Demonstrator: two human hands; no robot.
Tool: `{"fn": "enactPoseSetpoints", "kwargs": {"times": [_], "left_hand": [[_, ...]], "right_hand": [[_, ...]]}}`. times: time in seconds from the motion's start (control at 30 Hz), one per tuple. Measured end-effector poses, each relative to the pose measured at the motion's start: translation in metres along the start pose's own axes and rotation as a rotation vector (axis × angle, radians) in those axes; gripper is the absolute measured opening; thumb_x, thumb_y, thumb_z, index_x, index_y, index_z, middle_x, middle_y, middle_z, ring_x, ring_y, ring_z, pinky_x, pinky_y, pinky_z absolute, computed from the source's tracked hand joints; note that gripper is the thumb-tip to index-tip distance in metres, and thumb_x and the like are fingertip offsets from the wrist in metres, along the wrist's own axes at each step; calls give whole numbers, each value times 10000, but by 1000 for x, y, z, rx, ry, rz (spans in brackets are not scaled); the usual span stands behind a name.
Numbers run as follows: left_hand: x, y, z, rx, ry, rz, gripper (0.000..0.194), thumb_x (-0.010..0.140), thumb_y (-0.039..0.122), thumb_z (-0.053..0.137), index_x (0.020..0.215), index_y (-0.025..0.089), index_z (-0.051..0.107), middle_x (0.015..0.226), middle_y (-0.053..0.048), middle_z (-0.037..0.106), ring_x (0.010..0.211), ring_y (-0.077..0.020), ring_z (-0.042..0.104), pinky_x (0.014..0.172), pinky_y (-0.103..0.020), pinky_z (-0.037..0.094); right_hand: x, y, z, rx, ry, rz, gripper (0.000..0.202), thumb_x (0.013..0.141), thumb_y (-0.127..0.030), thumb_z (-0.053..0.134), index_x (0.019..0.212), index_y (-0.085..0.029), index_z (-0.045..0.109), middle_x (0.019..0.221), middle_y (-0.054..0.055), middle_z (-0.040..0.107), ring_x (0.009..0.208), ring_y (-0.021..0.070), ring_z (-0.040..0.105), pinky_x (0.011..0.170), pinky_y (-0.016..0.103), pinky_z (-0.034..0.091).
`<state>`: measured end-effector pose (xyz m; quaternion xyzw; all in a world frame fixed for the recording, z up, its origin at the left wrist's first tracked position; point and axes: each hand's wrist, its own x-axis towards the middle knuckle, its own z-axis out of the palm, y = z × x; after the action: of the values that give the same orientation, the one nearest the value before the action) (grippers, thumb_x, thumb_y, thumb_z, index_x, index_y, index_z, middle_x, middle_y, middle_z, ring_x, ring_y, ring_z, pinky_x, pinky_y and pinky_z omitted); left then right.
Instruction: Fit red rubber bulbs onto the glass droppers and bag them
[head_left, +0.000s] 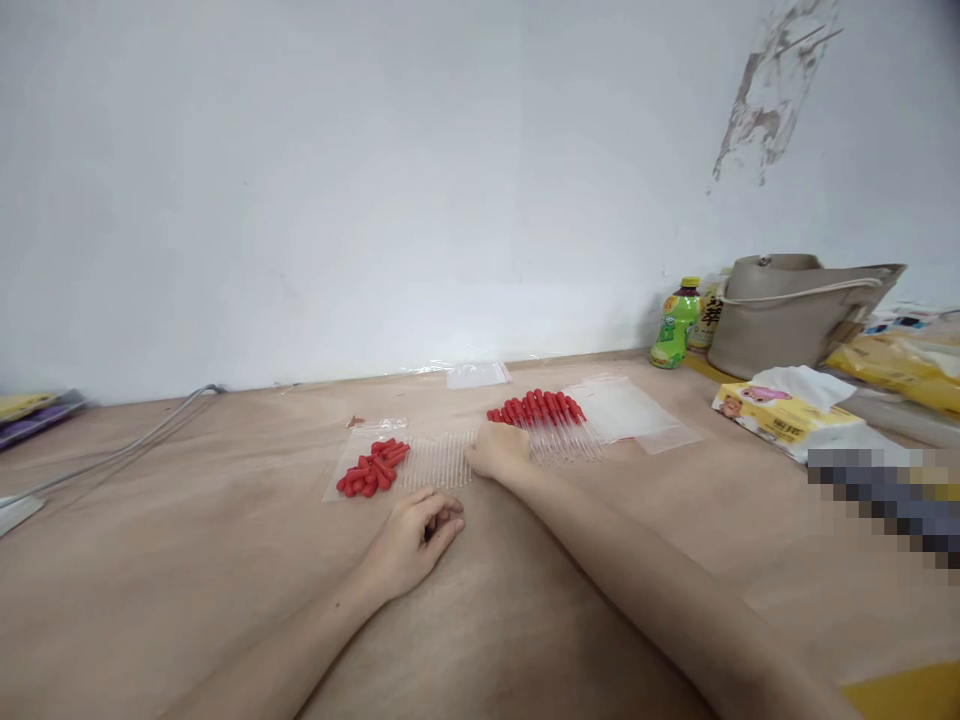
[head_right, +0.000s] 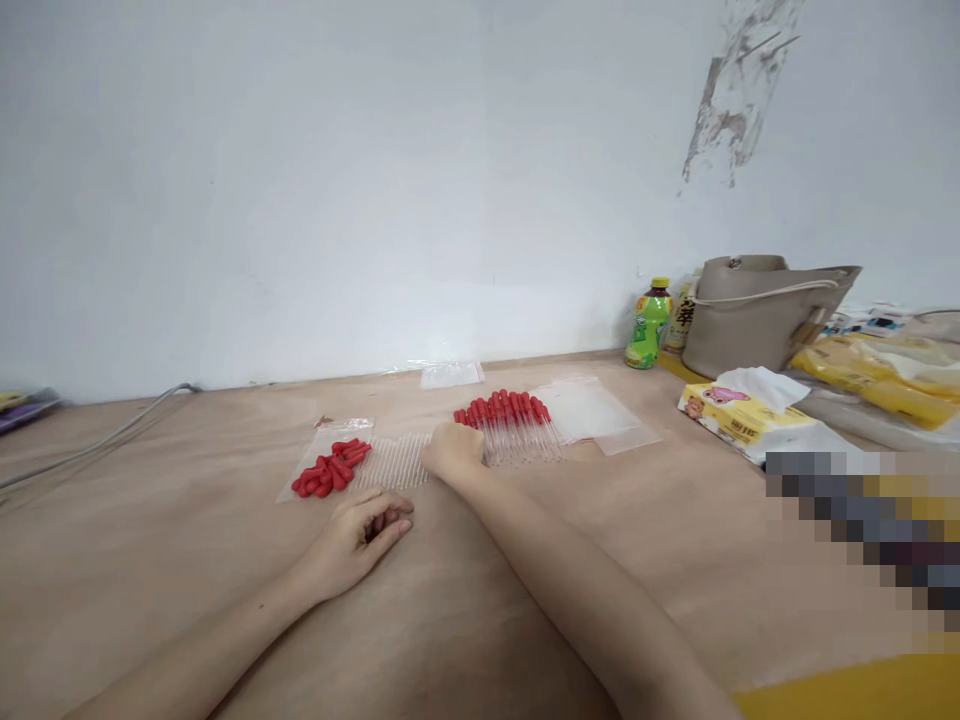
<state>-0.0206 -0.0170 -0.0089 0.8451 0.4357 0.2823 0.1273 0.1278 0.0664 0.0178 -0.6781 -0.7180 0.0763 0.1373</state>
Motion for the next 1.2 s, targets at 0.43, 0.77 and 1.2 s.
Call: {"fn": "enactPoseSetpoints", "kwargs": {"times": [0.43,0.77,1.2], "left_hand": [[-1,2,1,7,25,-6,135,817,253,473,863,182,578,722,-6,540,627,-122,510,568,-222,401],[40,-63,-81,321,192,-518,116,733,308,529,747,197,559,822,-54,617,752,-207,557,613,-278,395],[62,-100,-86,286,137,-599,225,647,357,604,510,199,520,564,-61,598,537,-198,546,481,-271,358]], "right_hand": [[9,-3,-7,58,-136,-26,314,783,-330,442,906,-112,631,941,167,638,860,262,600,650,310,434],[-64,68,-18,212,87,-485,191,851,-209,346,967,-141,483,819,84,616,697,158,564,604,255,406],[-70,94,14,347,270,-684,291,860,-224,352,1111,-195,498,1002,66,603,921,169,553,787,316,452]]}}
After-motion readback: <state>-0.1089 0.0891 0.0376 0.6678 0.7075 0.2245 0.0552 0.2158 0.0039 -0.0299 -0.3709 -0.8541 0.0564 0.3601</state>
